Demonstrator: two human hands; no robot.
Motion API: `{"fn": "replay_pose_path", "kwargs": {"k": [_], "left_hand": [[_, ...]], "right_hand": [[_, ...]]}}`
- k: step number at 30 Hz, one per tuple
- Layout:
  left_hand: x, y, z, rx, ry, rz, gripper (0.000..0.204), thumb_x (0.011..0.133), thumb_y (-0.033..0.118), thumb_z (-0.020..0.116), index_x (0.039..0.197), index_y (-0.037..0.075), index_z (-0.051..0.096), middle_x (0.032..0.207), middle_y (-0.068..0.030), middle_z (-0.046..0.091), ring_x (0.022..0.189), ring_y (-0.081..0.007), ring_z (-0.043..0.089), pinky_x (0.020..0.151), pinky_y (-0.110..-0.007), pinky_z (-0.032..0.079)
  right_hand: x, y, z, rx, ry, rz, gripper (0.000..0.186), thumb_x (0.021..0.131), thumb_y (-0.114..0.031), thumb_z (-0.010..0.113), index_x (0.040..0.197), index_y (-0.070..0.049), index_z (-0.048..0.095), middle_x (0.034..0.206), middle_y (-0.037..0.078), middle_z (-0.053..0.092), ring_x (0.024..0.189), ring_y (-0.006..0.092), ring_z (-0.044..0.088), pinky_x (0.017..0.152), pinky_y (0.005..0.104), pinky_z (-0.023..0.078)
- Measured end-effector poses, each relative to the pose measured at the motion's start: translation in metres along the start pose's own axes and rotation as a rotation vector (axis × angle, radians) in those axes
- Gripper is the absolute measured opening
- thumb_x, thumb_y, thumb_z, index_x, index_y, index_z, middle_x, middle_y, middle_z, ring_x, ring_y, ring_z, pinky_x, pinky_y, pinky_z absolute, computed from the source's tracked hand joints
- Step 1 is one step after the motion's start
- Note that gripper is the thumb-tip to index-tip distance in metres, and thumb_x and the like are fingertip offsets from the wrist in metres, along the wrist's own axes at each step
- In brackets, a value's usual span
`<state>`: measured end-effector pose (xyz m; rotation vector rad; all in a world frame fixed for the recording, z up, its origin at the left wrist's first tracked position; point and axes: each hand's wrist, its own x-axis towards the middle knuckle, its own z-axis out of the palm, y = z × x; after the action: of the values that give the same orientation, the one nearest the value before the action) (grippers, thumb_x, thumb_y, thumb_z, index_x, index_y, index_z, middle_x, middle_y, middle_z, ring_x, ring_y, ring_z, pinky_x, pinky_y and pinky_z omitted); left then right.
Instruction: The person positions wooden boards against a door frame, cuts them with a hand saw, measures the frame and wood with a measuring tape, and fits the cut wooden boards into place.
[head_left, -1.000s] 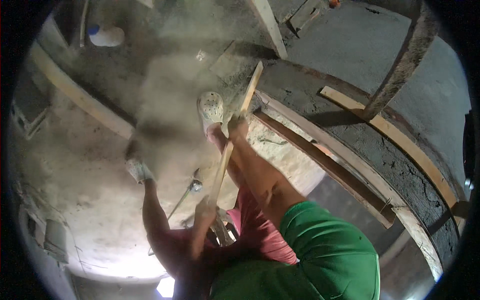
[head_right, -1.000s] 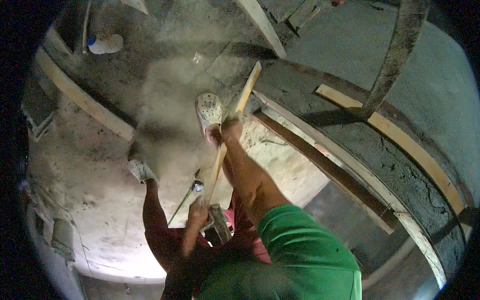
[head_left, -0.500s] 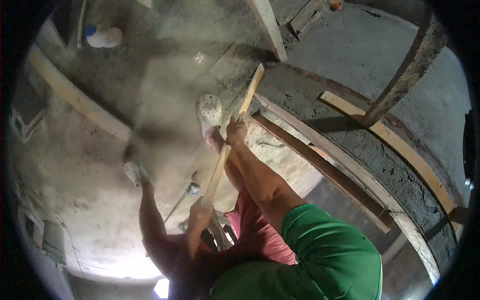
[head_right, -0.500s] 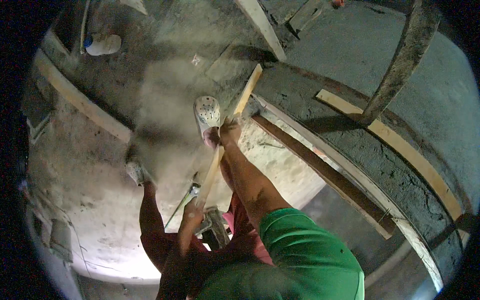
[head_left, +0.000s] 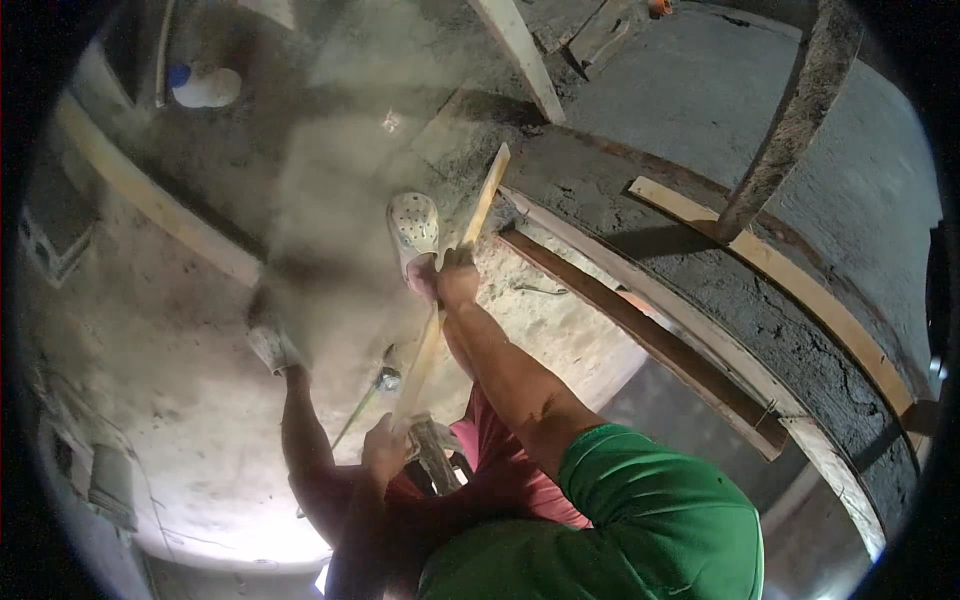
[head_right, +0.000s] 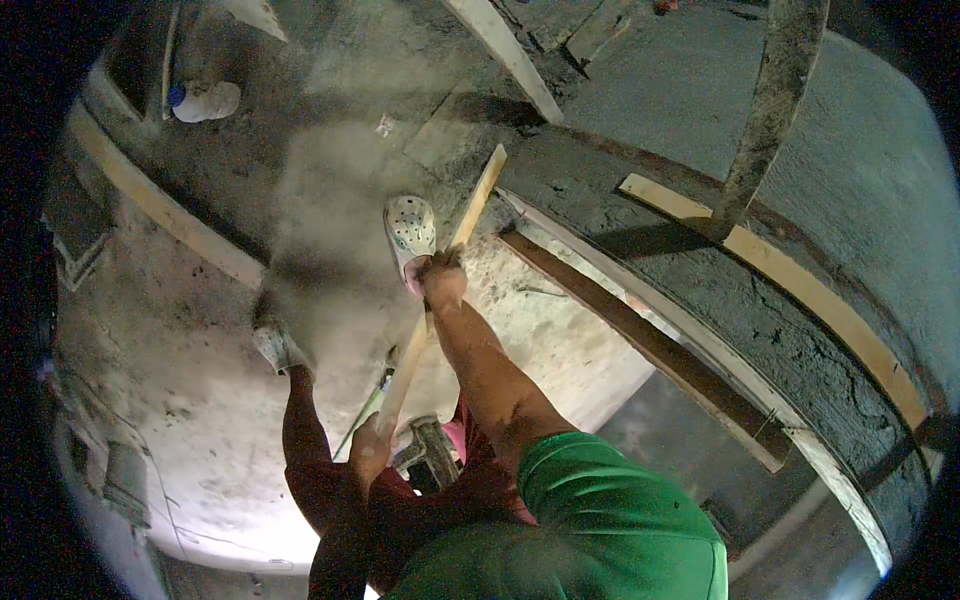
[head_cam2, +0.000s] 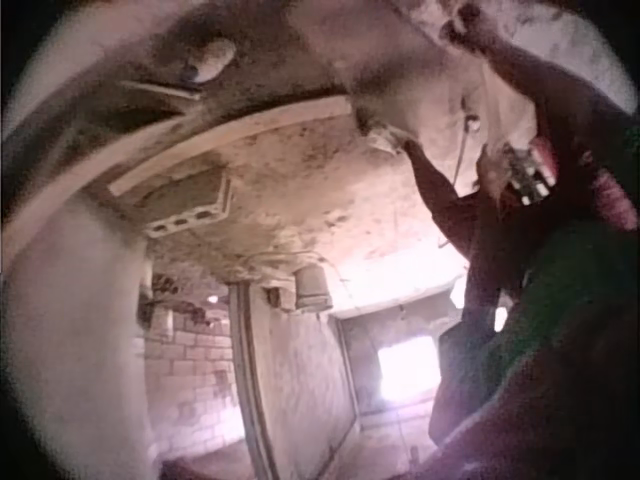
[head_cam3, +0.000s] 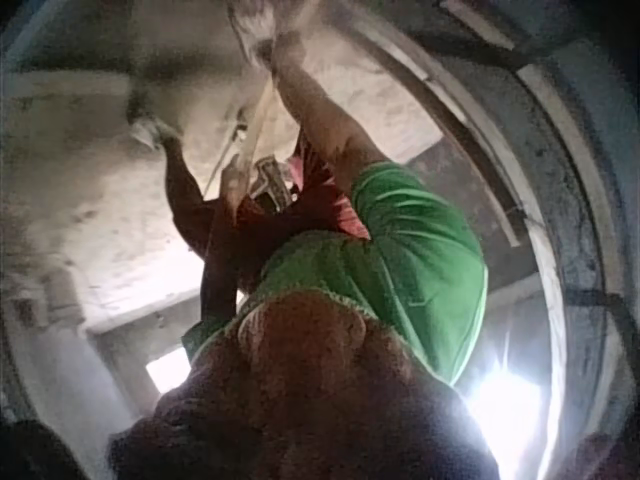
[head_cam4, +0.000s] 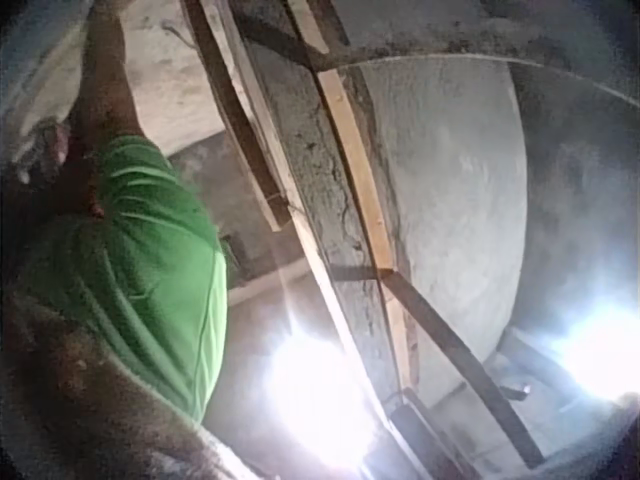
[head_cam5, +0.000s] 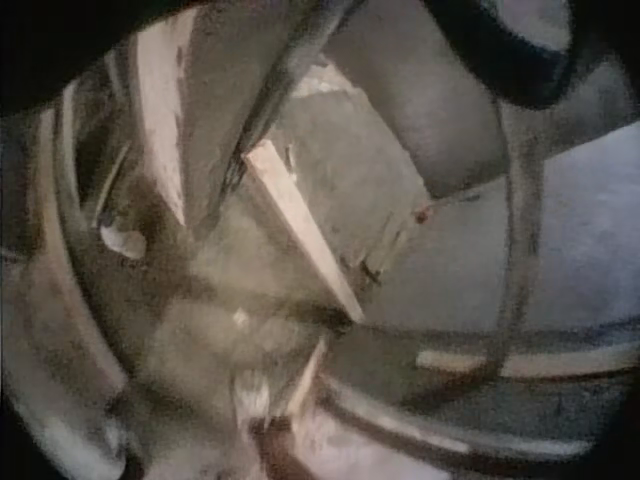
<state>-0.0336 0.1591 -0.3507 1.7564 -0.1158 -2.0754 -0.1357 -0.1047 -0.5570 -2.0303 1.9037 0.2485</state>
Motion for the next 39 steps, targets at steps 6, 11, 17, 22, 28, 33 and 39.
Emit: {"fn": "replay_pose_path", "kwargs": {"k": [6, 11, 17, 22, 28, 33, 39], "left_hand": [[0.043, 0.022, 0.001, 0.045, 0.099, 0.051, 0.036, 0.097, 0.032, 0.057, 0.111, 0.0, 0.063, 0.091, -0.029, 0.066, 0.09, -0.0465, 0.064, 0.074, -0.051, 0.049], [0.032, -0.003, 0.004, -0.035, 0.133, 0.085, 0.037, 0.096, 0.031, 0.058, 0.113, -0.001, 0.062, 0.095, -0.0288, 0.067, 0.093, -0.0482, 0.063, 0.077, -0.052, 0.05], [0.037, 0.02, 0.004, -0.004, 0.09, 0.053, 0.036, 0.095, 0.028, 0.059, 0.118, 0.0, 0.061, 0.1, -0.0298, 0.066, 0.098, -0.0482, 0.063, 0.083, -0.051, 0.05], [0.015, 0.017, 0.005, 0.068, 0.005, 0.037, 0.037, 0.095, 0.027, 0.06, 0.12, -0.001, 0.06, 0.099, -0.0298, 0.067, 0.098, -0.048, 0.063, 0.082, -0.049, 0.051], [0.039, 0.093, 0.016, -0.159, -0.014, -0.135, 0.039, 0.097, 0.025, 0.057, 0.127, -0.001, 0.056, 0.077, -0.0185, 0.064, 0.052, -0.0233, 0.062, 0.048, -0.039, 0.049], [0.006, 0.055, 0.013, -0.378, -0.179, -0.185, 0.036, 0.1, 0.029, 0.053, 0.124, 0.002, 0.056, 0.073, -0.0086, 0.061, 0.051, -0.0178, 0.059, 0.045, -0.034, 0.049], [0.01, 0.106, 0.022, -0.404, -0.262, -0.164, 0.035, 0.101, 0.031, 0.055, 0.119, 0.001, 0.054, 0.074, -0.0091, 0.062, 0.051, -0.0186, 0.06, 0.048, -0.034, 0.053]], "right_hand": [[0.059, -0.035, -0.028, 0.309, -0.281, 0.573, 0.041, 0.098, -0.033, 0.056, 0.085, 0.005, 0.064, 0.082, 0.022, 0.069, 0.075, 0.0379, 0.069, 0.065, 0.0448, 0.054], [0.024, -0.031, -0.017, 0.412, -0.028, 0.213, 0.041, 0.095, -0.036, 0.058, 0.097, 0.004, 0.067, 0.087, 0.021, 0.071, 0.078, 0.0397, 0.07, 0.065, 0.0449, 0.055], [0.05, -0.024, -0.019, 0.089, -0.081, 0.352, 0.044, 0.089, -0.04, 0.063, 0.107, 0.0, 0.068, 0.098, 0.028, 0.07, 0.092, 0.0446, 0.068, 0.082, 0.0447, 0.053], [0.051, 0.025, 0.006, 0.555, 0.073, 0.161, 0.042, 0.091, -0.036, 0.059, 0.112, 0.0, 0.066, 0.099, 0.029, 0.069, 0.095, 0.0457, 0.067, 0.083, 0.0471, 0.053], [0.097, -0.023, -0.053, 0.012, -0.079, 0.251, 0.048, 0.093, -0.037, 0.059, 0.124, 0.0, 0.061, 0.098, 0.026, 0.07, 0.099, 0.0442, 0.067, 0.085, 0.0467, 0.052], [0.042, -0.013, -0.046, 0.152, -0.13, 0.222, 0.052, 0.09, -0.037, 0.065, 0.129, -0.004, 0.057, 0.103, 0.025, 0.07, 0.097, 0.0433, 0.067, 0.084, 0.0456, 0.053], [0.107, 0.021, -0.055, 0.024, -0.098, 0.331, 0.05, 0.088, -0.034, 0.069, 0.126, -0.003, 0.056, 0.097, 0.019, 0.071, 0.089, 0.0333, 0.071, 0.075, 0.0432, 0.055]]}}
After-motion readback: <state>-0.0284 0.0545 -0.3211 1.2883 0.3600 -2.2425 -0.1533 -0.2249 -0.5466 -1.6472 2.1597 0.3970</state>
